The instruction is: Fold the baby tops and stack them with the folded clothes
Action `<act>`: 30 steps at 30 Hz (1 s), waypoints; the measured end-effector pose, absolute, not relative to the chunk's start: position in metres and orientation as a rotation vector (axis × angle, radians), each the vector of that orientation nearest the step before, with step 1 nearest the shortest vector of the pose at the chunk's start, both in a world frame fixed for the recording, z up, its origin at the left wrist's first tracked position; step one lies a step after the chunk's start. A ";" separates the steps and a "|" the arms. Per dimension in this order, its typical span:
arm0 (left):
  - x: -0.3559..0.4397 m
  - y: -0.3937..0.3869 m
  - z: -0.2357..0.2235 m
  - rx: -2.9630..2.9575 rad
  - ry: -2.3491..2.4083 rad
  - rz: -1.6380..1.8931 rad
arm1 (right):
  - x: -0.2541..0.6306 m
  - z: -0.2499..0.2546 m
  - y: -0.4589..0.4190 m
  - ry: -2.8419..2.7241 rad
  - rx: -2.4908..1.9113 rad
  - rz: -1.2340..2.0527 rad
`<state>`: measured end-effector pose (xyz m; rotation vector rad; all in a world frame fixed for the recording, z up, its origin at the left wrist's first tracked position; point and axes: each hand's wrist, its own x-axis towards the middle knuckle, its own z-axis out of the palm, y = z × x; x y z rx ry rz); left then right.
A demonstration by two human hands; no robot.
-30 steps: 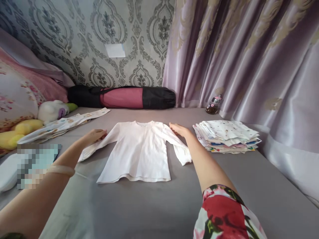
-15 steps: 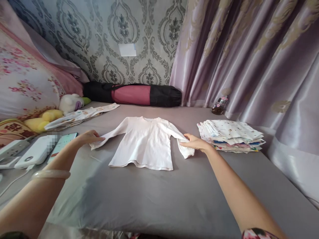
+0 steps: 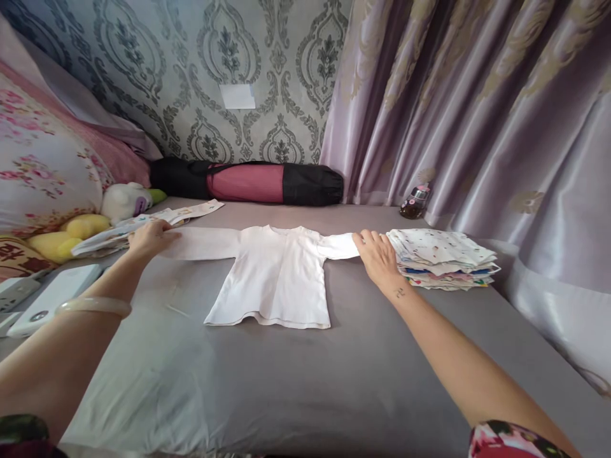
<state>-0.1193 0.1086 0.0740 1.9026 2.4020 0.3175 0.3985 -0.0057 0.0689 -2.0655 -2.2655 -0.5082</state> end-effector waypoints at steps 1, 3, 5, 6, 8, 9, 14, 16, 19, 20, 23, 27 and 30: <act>-0.117 0.109 0.075 1.907 2.482 0.303 | 0.401 0.066 -0.007 -2.306 -2.028 -0.584; -0.112 0.105 0.072 1.892 2.608 0.194 | 0.409 0.055 -0.012 -2.381 -2.023 -0.575; -0.106 0.100 0.066 1.888 2.671 0.123 | 0.421 0.041 -0.017 -2.397 -2.138 -0.456; -0.103 0.096 0.063 1.888 2.680 0.117 | 0.427 0.034 -0.019 -2.381 -2.220 -0.394; -0.094 0.090 0.057 1.889 2.659 0.136 | 0.437 0.025 -0.021 -2.350 -2.359 -0.305; -0.088 0.087 0.054 1.898 2.632 0.148 | 0.441 0.023 -0.020 -2.340 -2.400 -0.273; -0.033 0.072 0.045 2.082 2.328 0.136 | 0.431 0.040 -0.002 -2.325 -2.399 -0.048; -0.006 0.063 0.041 2.147 2.131 0.126 | 0.420 0.045 0.008 -2.302 -2.384 0.045; 0.021 0.051 0.030 2.158 1.976 0.137 | 0.410 0.041 0.019 -2.190 -2.442 0.115; 0.024 0.048 0.026 2.137 1.981 0.168 | 0.409 0.037 0.022 -2.147 -2.469 0.110; 0.018 0.044 0.011 2.027 2.095 0.283 | 0.415 0.022 0.032 -2.040 -2.545 0.068; -0.001 0.044 -0.005 1.948 2.175 0.396 | 0.432 0.010 0.049 -1.947 -2.572 0.174; -0.006 0.045 -0.010 1.932 2.141 0.437 | 0.439 0.011 0.058 -1.945 -2.567 0.273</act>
